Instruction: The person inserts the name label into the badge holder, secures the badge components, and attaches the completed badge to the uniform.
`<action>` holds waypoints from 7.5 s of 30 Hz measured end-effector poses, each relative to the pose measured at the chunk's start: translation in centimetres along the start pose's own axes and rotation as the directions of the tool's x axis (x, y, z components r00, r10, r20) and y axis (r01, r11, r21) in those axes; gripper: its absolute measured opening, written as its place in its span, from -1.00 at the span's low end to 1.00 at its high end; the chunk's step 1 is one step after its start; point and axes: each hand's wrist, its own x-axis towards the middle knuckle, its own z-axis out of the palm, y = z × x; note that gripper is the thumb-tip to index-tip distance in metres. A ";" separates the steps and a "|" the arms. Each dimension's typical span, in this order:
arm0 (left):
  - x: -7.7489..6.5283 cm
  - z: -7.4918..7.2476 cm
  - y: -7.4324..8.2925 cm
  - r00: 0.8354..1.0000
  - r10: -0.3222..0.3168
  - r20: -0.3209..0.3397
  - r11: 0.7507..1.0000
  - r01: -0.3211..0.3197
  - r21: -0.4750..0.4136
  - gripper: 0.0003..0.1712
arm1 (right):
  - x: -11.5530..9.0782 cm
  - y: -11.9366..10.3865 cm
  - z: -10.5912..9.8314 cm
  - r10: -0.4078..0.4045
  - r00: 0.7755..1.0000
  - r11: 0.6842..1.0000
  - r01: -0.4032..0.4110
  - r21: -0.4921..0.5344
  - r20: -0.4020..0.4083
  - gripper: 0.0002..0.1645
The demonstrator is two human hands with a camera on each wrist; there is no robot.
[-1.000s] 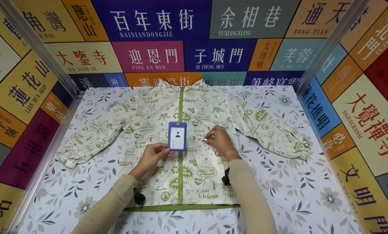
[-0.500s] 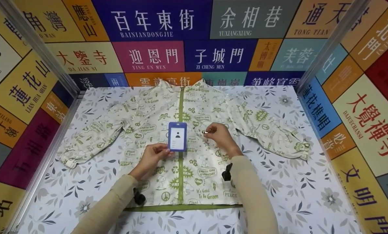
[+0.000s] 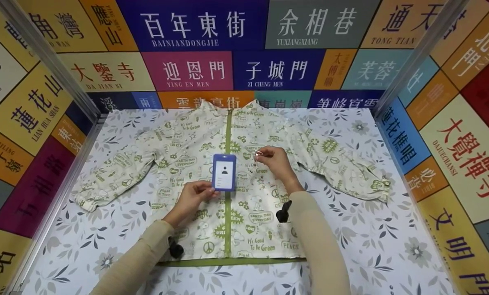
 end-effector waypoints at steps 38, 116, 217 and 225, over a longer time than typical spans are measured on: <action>0.2 0.7 0.1 0.997 0.052 0.058 0.994 -0.057 0.098 -0.79 | 5.0 -3.7 2.8 0.010 0.995 0.995 -0.020 0.096 0.100 -0.72; 5.8 0.9 8.2 0.962 0.261 -0.081 0.956 -0.246 0.159 -0.69 | 4.3 -8.7 5.3 -0.181 0.968 0.973 0.151 0.176 0.174 -0.85; 8.7 -11.0 2.6 0.903 0.258 -0.344 0.752 0.036 0.658 -0.62 | 10.5 0.0 19.1 0.120 0.989 0.961 -0.094 0.260 -0.087 -0.81; 9.7 -10.6 2.2 0.886 0.312 -0.342 0.710 0.021 0.704 -0.64 | 10.7 -0.1 19.9 0.204 0.979 0.919 -0.197 0.342 0.014 -0.69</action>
